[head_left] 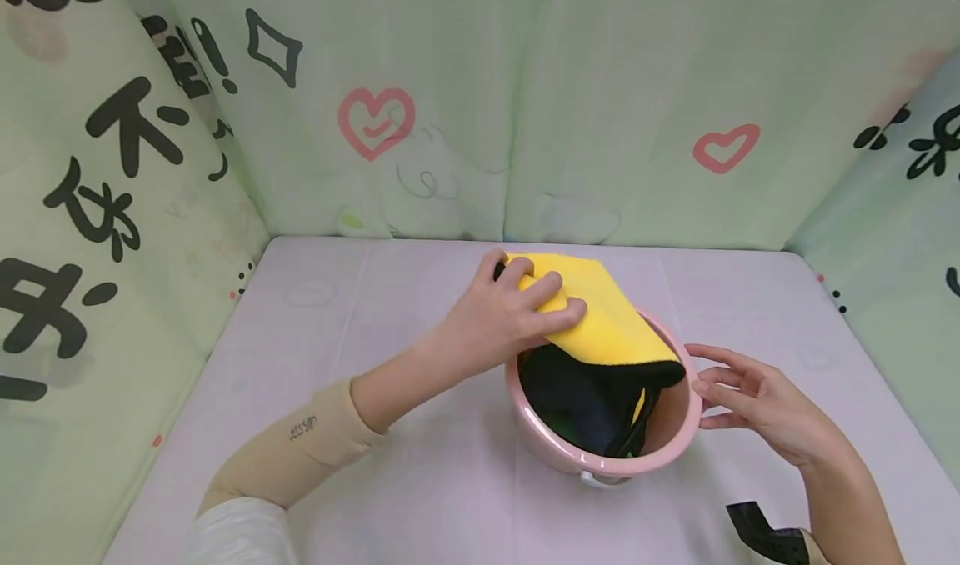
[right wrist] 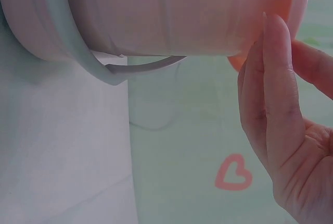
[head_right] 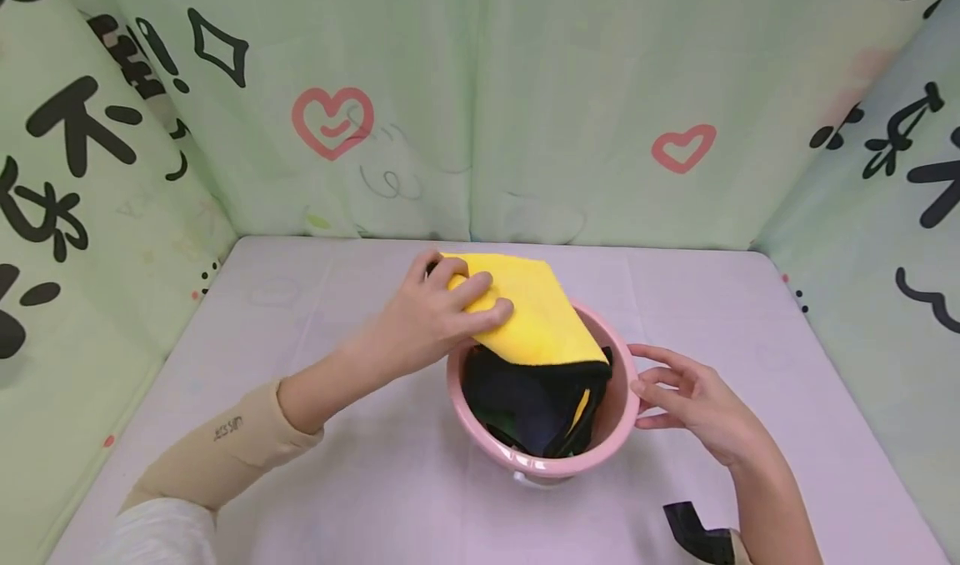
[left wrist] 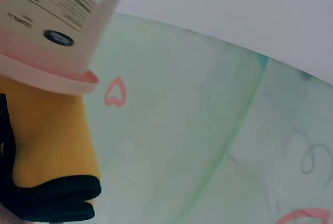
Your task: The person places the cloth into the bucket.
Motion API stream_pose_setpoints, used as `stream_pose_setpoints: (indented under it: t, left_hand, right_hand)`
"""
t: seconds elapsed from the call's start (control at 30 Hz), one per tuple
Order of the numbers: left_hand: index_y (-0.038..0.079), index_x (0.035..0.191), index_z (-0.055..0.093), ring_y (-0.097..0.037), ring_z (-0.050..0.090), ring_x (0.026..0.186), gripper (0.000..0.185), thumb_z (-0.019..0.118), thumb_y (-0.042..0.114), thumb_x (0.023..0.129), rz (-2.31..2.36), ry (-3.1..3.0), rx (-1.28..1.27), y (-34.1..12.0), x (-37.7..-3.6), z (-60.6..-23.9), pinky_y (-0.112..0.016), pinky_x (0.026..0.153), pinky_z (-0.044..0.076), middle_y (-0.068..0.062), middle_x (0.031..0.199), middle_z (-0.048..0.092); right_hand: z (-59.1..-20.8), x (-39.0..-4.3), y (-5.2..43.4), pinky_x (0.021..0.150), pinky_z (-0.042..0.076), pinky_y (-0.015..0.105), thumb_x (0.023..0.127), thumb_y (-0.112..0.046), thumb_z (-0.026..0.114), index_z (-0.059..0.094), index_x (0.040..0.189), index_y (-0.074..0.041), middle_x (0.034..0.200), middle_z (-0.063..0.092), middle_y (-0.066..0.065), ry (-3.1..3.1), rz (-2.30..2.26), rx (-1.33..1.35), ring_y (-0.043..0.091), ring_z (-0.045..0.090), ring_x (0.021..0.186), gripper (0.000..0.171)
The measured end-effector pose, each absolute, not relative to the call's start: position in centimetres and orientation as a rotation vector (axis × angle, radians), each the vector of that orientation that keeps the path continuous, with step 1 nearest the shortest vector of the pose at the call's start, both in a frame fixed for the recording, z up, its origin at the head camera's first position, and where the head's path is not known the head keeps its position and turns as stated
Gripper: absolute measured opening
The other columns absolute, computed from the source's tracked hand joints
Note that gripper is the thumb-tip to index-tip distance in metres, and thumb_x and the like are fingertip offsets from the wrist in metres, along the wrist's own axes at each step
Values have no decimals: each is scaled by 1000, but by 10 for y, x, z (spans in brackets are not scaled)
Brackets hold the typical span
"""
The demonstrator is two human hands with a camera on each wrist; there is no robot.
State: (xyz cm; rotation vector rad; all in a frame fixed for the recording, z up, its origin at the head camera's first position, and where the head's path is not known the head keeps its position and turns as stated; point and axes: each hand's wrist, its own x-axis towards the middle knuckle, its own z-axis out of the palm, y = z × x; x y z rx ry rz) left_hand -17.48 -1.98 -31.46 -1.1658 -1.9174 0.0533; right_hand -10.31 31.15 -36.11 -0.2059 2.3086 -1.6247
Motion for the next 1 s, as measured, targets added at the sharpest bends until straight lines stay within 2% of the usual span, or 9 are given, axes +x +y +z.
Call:
stream_pose_setpoints:
  t: [0.23, 0.57, 0.7, 0.83, 1.0]
  left_hand:
    - [28, 99, 47, -22, 51, 77, 15, 47, 20, 87, 43, -1858, -1222, -10, -161, -319, -41, 71, 43, 2, 90, 50]
    - [32, 101, 49, -20, 48, 73, 26, 42, 11, 88, 86, -1868, -1298, -2, -144, -320, -39, 66, 42, 5, 88, 49]
    - [32, 100, 50, -19, 47, 72, 22, 39, 16, 90, 95, -1880, -1323, 5, -145, -330, -37, 67, 43, 6, 88, 49]
    - [34, 104, 49, -19, 48, 76, 16, 37, 28, 95, 122, -1966, -1371, 11, -147, -340, -38, 74, 42, 6, 93, 49]
    - [35, 109, 47, -19, 49, 81, 15, 44, 36, 94, 172, -2120, -1464, 18, -148, -343, -38, 76, 40, 6, 99, 48]
  right_hand:
    - [-360, -103, 311, 64, 54, 34, 92, -5, 51, 43, 133, -19, 96, 62, -6, 2331, -1596, -217, 17, 65, 79, 44]
    - [-359, -102, 309, 66, 54, 34, 92, -11, 53, 39, 136, -11, 94, 61, -3, 2373, -1543, -154, 19, 64, 78, 46]
    - [-358, -102, 308, 66, 54, 34, 92, -11, 53, 38, 136, -10, 95, 61, -3, 2363, -1546, -145, 23, 65, 78, 46]
    - [-358, -102, 307, 66, 54, 34, 92, -13, 54, 37, 136, -8, 95, 61, -3, 2376, -1527, -119, 22, 65, 78, 47]
    - [-358, -104, 308, 66, 54, 32, 92, -16, 54, 34, 137, -3, 94, 59, 0, 2418, -1474, -80, 18, 62, 76, 51]
